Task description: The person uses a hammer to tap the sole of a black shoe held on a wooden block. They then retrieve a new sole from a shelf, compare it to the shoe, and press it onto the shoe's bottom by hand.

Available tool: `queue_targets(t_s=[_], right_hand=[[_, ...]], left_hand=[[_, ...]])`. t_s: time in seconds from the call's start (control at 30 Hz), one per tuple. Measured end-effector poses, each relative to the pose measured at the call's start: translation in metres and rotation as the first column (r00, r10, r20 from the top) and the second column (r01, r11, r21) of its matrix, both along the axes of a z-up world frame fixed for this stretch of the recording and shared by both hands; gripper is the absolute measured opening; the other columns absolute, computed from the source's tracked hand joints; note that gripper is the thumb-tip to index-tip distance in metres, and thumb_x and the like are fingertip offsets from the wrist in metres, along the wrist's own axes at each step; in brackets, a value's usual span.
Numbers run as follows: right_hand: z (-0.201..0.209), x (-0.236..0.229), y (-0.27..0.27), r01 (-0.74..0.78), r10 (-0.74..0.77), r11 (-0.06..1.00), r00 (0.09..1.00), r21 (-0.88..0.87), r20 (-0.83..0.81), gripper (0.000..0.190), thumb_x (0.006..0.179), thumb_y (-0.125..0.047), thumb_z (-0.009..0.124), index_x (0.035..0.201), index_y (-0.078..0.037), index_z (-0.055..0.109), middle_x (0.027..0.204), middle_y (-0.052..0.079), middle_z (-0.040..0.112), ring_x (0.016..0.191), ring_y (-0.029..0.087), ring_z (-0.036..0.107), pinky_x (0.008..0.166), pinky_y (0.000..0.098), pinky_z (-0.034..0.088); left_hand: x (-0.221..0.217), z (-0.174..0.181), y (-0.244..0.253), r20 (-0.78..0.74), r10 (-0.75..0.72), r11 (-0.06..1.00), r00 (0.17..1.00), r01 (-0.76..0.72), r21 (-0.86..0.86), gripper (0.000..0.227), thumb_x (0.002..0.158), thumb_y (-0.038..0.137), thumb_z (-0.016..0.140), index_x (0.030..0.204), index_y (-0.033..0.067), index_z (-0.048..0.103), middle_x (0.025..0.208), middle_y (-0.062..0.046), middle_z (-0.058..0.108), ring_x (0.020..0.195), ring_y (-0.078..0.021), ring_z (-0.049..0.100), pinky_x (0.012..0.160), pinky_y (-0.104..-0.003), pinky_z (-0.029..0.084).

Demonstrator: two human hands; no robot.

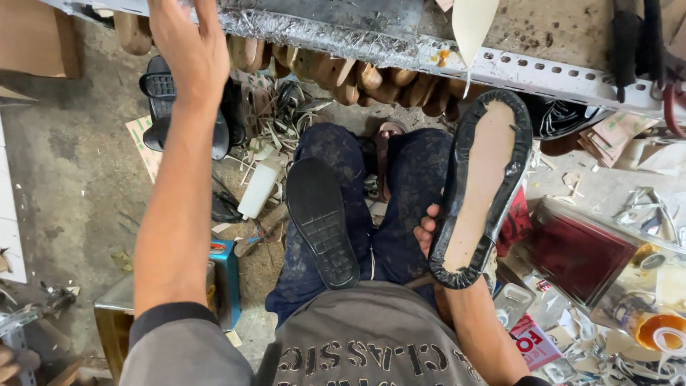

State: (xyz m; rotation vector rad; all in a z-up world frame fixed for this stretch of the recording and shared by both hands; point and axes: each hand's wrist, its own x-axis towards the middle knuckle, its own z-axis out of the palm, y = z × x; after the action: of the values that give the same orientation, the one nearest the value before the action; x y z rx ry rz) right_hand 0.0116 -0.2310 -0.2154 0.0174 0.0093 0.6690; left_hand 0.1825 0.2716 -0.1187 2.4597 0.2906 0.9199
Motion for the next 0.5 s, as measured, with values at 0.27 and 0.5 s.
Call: queue_targets(t_s=[0.27, 0.5], right_hand=[[0.053, 0.013, 0.003, -0.313, 0.328, 0.927, 0.944, 0.206, -0.044, 0.051, 0.106, -0.028, 0.049, 0.149, 0.000, 0.043, 0.135, 0.028, 0.056, 0.124, 0.042, 0.052, 0.102, 0.0448, 0.041], [0.105, 0.032, 0.049, -0.488, 0.413, 0.830, 0.863, 0.269, 0.291, 0.070, 0.108, -0.032, 0.053, 0.165, -0.020, 0.015, 0.123, 0.026, 0.050, 0.113, 0.046, 0.055, 0.097, 0.0484, 0.045]], left_hand=[[-0.190, 0.026, -0.143, -0.216, -0.435, 0.672, 0.874, 0.155, -0.725, 0.050, 0.098, 0.030, 0.062, 0.140, 0.0028, 0.060, 0.144, -0.022, 0.054, 0.139, -0.0384, 0.049, 0.116, -0.053, 0.038], [-0.225, 0.052, -0.190, 0.517, -0.261, -0.326, 0.815, 0.430, -0.842, 0.051, 0.085, 0.013, 0.055, 0.128, -0.0121, 0.049, 0.150, -0.047, 0.038, 0.146, -0.0566, 0.037, 0.122, -0.067, 0.031]])
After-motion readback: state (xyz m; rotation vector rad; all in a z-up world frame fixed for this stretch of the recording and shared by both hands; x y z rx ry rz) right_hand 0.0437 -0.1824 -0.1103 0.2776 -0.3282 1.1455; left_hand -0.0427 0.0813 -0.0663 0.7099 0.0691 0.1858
